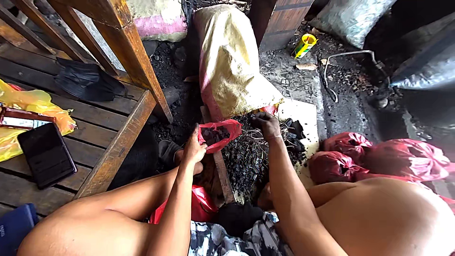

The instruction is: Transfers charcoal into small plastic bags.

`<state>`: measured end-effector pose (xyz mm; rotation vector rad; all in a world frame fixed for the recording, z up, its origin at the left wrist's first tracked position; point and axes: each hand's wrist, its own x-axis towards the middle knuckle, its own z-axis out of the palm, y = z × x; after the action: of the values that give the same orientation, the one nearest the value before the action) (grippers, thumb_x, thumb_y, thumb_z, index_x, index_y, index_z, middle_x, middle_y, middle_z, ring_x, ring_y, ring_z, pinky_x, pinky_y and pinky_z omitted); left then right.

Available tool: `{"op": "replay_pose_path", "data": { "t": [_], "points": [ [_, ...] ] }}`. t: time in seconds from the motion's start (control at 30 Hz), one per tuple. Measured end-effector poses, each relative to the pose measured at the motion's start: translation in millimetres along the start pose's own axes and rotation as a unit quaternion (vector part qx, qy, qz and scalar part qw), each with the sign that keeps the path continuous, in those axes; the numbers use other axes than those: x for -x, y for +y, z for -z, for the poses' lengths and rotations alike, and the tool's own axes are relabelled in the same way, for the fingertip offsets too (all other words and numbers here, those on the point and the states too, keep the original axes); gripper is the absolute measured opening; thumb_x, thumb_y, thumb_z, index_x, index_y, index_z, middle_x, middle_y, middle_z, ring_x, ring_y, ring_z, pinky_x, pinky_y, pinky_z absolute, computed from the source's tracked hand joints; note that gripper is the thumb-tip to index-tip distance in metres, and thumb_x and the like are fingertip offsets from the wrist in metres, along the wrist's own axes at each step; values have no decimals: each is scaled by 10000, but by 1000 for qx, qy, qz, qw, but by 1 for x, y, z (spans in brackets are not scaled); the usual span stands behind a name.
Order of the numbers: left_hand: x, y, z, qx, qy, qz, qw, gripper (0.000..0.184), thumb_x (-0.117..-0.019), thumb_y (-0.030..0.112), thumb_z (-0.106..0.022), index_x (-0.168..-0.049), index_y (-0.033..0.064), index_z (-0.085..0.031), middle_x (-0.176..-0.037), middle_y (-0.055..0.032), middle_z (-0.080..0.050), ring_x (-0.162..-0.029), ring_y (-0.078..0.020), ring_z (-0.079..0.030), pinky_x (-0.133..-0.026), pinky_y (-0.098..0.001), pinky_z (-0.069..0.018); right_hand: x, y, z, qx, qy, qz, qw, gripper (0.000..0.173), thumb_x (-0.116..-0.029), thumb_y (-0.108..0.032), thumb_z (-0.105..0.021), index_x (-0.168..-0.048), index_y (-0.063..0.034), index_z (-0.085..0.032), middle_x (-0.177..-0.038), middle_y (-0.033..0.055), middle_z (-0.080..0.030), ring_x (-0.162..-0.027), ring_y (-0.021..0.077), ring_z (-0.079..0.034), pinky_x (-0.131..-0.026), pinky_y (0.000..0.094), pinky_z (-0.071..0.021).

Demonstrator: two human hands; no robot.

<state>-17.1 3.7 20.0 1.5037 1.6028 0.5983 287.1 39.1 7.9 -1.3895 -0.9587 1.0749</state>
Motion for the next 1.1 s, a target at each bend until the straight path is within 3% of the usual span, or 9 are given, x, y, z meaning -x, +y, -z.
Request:
{"op": "replay_pose_path", "data": {
  "t": [0.2, 0.3, 0.4, 0.6, 0.67, 0.77, 0.83, 0.97, 1.1],
  "points": [
    [4, 1, 3, -8, -5, -6, 1000, 929, -864, 12, -696, -1641, 79, -191, -1563, -209, -446, -1430, -290, -468, -1192, -457, -377, 22, -41, -78, -23, -209, 126, 970, 119, -880, 6, -710, -987, -38, -733, -874, 67, -745, -699, 127, -684, -645, 324, -607],
    [4, 0, 4, -8, -5, -8, 1000, 933, -862, 14, -695, -1640, 67, -182, -1551, -217, -455, -1427, -286, -470, -1194, -437, -376, 26, -30, -110, 184, -253, 107, 944, 119, -855, -7, -770, -971, -32, -759, -892, 93, -745, -759, 187, -685, -726, 417, -588],
    [6, 1, 7, -7, -5, 2, 1000, 913, -874, 9, -684, -1638, 65, -188, -1565, -215, -439, -1431, -286, -465, -1190, -434, -377, 25, -28, -111, 347, -226, 95, 905, 137, -881, -80, -778, -1017, -68, -783, -1028, 128, -750, -976, 287, -712, -922, 557, -559],
    [0, 3, 3, 3, 19, 13, 1000, 926, -871, -12, -699, -1644, 105, -203, -1575, -209, -430, -1420, -348, -472, -1160, -539, -396, -3, -21, -44, 210, -59, 90, 972, 107, -890, -56, -731, -993, -28, -731, -861, 85, -725, -738, 170, -688, -731, 415, -598],
    [-4, 0, -1, 10, 30, 3, 1000, 932, -858, -15, -706, -1641, 105, -215, -1559, -222, -445, -1408, -365, -480, -1148, -566, -403, -4, -7, -23, 275, -32, 25, 960, 136, -896, -89, -741, -1024, -42, -740, -898, 122, -731, -782, 251, -702, -760, 510, -587],
    [-6, -1, -2, 9, 29, -3, 1000, 930, -864, -7, -708, -1642, 99, -209, -1568, -224, -432, -1424, -362, -462, -1162, -564, -388, 6, 37, -18, 420, -89, -96, 898, 213, -931, -176, -719, -1098, -46, -748, -1043, 198, -743, -989, 382, -711, -909, 644, -540],
    [-4, 0, -1, 4, 28, 1, 1000, 929, -865, 2, -708, -1642, 103, -210, -1569, -223, -433, -1422, -359, -467, -1161, -555, -390, 24, 65, -37, 466, -151, -162, 857, 296, -948, -209, -683, -1197, -53, -724, -1179, 203, -721, -1147, 384, -668, -1016, 620, -492],
    [2, -1, 0, 3, 25, 20, 999, 935, -867, 12, -708, -1647, 125, -204, -1566, -212, -439, -1409, -346, -483, -1145, -547, -412, 65, 118, -66, 535, -171, -165, 811, 411, -935, -253, -662, -1334, -157, -680, -1403, 160, -625, -1357, 391, -534, -1060, 617, -471],
    [4, -2, 3, 4, 24, 28, 999, 918, -881, 19, -698, -1647, 132, -205, -1564, -207, -444, -1402, -340, -492, -1146, -534, -414, 65, 109, -66, 531, -155, -185, 812, 305, -962, -225, -634, -1245, -162, -729, -1318, 154, -682, -1273, 355, -615, -1038, 583, -495]
  ]
}}
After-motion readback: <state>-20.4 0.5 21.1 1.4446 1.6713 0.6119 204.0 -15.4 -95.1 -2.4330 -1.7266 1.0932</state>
